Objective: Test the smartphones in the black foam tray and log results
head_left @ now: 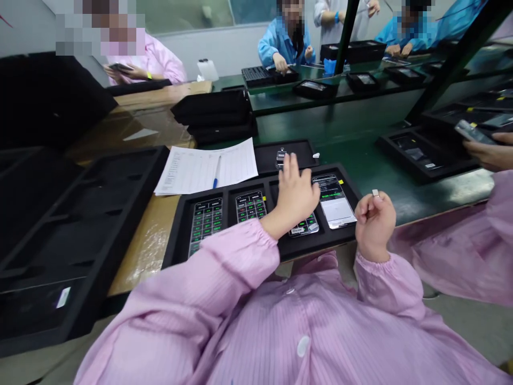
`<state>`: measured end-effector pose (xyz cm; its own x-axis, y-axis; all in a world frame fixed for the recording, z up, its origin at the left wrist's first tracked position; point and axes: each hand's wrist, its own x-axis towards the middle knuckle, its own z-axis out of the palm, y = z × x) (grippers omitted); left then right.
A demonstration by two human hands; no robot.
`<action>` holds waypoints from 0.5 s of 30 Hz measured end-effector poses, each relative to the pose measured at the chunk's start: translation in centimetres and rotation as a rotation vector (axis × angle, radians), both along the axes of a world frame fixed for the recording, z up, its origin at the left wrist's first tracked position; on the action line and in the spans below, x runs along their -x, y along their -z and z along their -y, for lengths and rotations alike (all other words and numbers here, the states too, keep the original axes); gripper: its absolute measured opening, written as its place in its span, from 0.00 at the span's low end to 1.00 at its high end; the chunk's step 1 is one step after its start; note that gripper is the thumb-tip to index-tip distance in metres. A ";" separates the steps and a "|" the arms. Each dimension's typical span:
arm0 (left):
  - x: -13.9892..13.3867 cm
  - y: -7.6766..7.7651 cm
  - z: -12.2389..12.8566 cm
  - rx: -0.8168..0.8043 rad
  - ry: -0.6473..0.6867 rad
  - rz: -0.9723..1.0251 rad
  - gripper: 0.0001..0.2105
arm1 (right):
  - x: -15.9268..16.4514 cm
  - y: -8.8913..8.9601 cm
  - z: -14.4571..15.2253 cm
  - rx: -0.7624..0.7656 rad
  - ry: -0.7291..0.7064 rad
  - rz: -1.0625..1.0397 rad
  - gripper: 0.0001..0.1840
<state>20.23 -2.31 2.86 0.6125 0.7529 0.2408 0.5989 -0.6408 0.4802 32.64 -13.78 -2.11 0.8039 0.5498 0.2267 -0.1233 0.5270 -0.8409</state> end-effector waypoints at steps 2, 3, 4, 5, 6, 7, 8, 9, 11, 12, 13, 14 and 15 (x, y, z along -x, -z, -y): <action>-2.1 0.6 -1.1 -0.002 0.060 -0.129 0.12 | -0.1 0.3 0.0 -0.020 -0.001 -0.006 0.14; -3.1 1.1 -1.6 0.006 0.080 -0.170 0.12 | -0.1 0.4 0.1 -0.031 -0.005 -0.008 0.14; -3.8 1.7 -2.2 0.019 0.097 -0.194 0.12 | -0.1 0.5 0.2 -0.044 -0.008 -0.010 0.14; -4.4 2.2 -2.6 0.040 0.108 -0.205 0.13 | -0.1 0.5 0.3 -0.058 -0.012 -0.012 0.13; -4.8 2.6 -3.0 0.070 0.113 -0.203 0.15 | 0.0 0.6 0.4 -0.071 -0.018 -0.012 0.13; -5.0 2.8 -3.3 0.107 0.112 -0.190 0.18 | 0.1 0.7 0.5 -0.083 -0.024 -0.010 0.13; -5.0 3.0 -3.5 0.147 0.106 -0.171 0.21 | 0.2 0.7 0.5 -0.092 -0.029 -0.005 0.13; -5.0 3.0 -3.7 0.188 0.094 -0.148 0.23 | 0.3 0.7 0.6 -0.099 -0.030 0.002 0.13; -5.0 2.6 -3.8 0.257 0.063 -0.077 0.24 | 0.5 0.8 0.7 -0.108 -0.021 0.014 0.13; -4.9 2.3 -3.8 0.285 0.046 -0.013 0.23 | 0.6 0.9 0.7 -0.115 -0.010 0.016 0.13; -4.9 2.1 -3.6 0.332 0.033 0.089 0.21 | 0.5 0.9 0.7 -0.123 0.002 0.017 0.13; -4.9 1.9 -3.4 0.396 0.025 0.215 0.19 | 0.5 1.0 0.7 -0.133 0.012 0.018 0.13; -4.9 1.7 -3.0 0.464 0.022 0.338 0.18 | 0.3 1.1 0.7 -0.146 0.021 0.020 0.13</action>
<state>25.15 0.71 1.14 0.5756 0.8143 0.0740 0.3517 -0.3283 0.8767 32.31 -14.53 -3.23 0.8096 0.4925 0.3194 -0.0943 0.6462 -0.7573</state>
